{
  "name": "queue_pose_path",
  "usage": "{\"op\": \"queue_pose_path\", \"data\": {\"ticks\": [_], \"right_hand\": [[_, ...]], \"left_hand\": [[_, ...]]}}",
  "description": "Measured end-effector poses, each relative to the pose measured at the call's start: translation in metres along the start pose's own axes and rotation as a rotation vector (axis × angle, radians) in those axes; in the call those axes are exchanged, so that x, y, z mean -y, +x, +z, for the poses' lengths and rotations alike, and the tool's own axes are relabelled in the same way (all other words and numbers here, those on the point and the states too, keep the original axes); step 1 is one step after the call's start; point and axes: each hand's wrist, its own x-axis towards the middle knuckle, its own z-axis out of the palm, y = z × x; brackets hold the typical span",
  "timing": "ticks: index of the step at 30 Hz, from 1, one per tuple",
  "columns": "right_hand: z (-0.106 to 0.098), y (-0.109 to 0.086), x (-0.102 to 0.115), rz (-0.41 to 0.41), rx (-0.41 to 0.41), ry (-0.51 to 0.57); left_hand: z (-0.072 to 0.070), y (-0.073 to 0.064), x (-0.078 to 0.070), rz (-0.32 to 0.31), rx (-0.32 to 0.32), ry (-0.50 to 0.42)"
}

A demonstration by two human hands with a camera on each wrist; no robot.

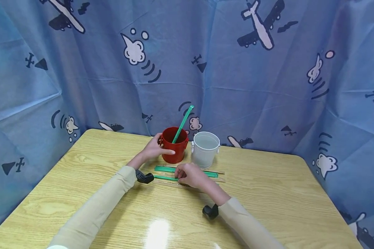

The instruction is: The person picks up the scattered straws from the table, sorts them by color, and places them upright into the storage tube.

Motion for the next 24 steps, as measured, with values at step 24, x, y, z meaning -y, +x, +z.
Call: {"op": "queue_pose_path", "data": {"ticks": [24], "right_hand": [[-0.045,-0.023,0.008,-0.033,-0.043,-0.127]], "left_hand": [[-0.001,-0.004,-0.004,0.003,0.004,0.002]]}}
